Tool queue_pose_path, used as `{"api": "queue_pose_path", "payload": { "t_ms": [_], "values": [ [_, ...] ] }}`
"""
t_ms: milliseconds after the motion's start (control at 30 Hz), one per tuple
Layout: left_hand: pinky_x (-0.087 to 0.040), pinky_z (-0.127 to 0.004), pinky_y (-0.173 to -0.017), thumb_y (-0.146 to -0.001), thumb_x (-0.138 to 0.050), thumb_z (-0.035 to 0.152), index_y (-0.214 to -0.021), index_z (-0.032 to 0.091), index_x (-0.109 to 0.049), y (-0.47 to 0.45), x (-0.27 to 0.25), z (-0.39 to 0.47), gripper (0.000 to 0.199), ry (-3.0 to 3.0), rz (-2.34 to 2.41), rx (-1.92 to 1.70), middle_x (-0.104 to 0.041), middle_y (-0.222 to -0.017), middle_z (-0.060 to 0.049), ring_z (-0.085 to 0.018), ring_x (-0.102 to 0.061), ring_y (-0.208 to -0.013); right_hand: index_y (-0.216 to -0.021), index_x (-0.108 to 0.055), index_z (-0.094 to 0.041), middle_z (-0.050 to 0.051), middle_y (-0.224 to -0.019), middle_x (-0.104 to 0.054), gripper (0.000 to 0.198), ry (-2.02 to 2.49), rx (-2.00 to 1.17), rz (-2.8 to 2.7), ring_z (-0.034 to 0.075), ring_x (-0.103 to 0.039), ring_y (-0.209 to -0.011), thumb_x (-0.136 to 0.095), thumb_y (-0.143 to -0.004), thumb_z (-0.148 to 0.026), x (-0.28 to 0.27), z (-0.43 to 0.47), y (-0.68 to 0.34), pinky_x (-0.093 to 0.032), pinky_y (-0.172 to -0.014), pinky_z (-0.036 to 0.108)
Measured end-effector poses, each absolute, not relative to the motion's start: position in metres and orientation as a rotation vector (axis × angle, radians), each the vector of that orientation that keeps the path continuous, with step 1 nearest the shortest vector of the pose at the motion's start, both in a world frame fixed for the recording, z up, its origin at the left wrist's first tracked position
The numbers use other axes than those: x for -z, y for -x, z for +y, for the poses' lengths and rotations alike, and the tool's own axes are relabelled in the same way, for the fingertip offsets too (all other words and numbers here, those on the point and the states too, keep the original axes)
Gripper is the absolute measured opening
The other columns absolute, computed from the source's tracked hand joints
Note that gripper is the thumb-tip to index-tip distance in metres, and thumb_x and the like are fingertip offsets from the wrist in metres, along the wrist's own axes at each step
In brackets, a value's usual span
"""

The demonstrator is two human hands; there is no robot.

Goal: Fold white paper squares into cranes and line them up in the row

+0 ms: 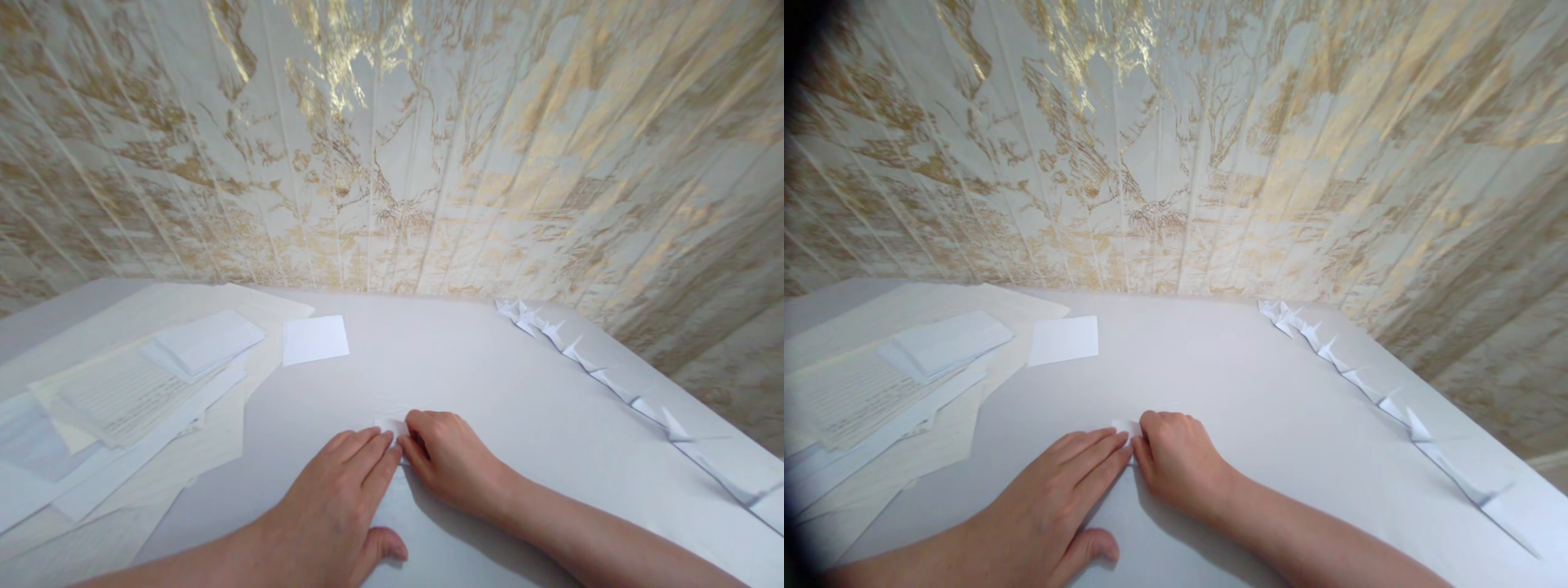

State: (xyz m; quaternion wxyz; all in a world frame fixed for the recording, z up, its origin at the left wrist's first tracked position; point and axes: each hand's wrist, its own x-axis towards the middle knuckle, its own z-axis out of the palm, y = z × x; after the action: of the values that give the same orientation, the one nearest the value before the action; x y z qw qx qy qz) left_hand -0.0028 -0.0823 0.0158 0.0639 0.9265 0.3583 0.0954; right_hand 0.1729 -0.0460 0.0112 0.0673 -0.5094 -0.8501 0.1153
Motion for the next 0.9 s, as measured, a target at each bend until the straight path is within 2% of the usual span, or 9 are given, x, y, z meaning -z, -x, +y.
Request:
{"api": "queue_pose_path", "payload": {
  "t_ms": [433,633,700,833,900],
  "values": [
    [-0.041,-0.047,-0.09,-0.074,-0.057,0.047,-0.118,0.008,-0.05,-0.001,-0.015,-0.081,0.059,-2.709,1.101,-0.371,-0.056,-0.117,-0.02,-0.032,-0.052,-0.106,-0.074,-0.057,-0.016,0.005,-0.067,-0.063,0.018,1.603,-0.411,-2.515,0.014,-0.054,-0.059,-0.045,-0.083,-0.025,-0.018,-0.043,-0.175,-0.028,-0.053,0.023],
    [-0.04,-0.048,-0.092,-0.073,-0.058,0.047,-0.117,0.008,-0.05,-0.001,-0.014,-0.08,0.059,-2.704,1.112,-0.351,-0.056,-0.118,-0.019,-0.031,-0.051,-0.107,-0.072,-0.058,-0.016,0.002,-0.064,-0.061,0.011,1.601,-0.471,-2.425,0.012,-0.051,-0.057,-0.052,-0.079,-0.023,-0.017,-0.034,-0.187,-0.032,-0.054,0.022],
    [-0.04,-0.048,-0.091,-0.073,-0.058,0.047,-0.117,0.008,-0.05,0.0,-0.014,-0.08,0.059,-2.713,1.113,-0.335,-0.055,-0.119,-0.02,-0.032,-0.051,-0.107,-0.077,-0.059,-0.016,0.003,-0.069,-0.061,0.009,1.475,-0.486,-2.408,0.012,-0.052,-0.061,-0.05,-0.079,-0.017,-0.014,-0.034,-0.191,-0.035,-0.057,0.022],
    [-0.04,-0.047,-0.092,-0.074,-0.055,0.049,-0.118,0.008,-0.049,0.0,-0.01,-0.081,0.06,-2.742,1.118,-0.334,-0.055,-0.119,-0.019,-0.031,-0.051,-0.108,-0.094,-0.061,-0.015,0.008,-0.087,-0.062,0.026,1.157,-0.473,-2.423,0.014,-0.055,-0.077,-0.041,-0.08,-0.007,-0.008,-0.038,-0.196,-0.041,-0.069,0.023],
    [-0.039,-0.047,-0.092,-0.075,-0.053,0.051,-0.119,0.01,-0.049,0.0,-0.005,-0.081,0.061,-2.758,1.122,-0.376,-0.055,-0.12,-0.018,-0.031,-0.05,-0.109,-0.096,-0.061,-0.015,0.008,-0.087,-0.061,0.026,1.148,-0.485,-2.392,0.015,-0.056,-0.078,-0.041,-0.081,-0.007,-0.006,-0.037,-0.197,-0.042,-0.07,0.023]
  ]
}}
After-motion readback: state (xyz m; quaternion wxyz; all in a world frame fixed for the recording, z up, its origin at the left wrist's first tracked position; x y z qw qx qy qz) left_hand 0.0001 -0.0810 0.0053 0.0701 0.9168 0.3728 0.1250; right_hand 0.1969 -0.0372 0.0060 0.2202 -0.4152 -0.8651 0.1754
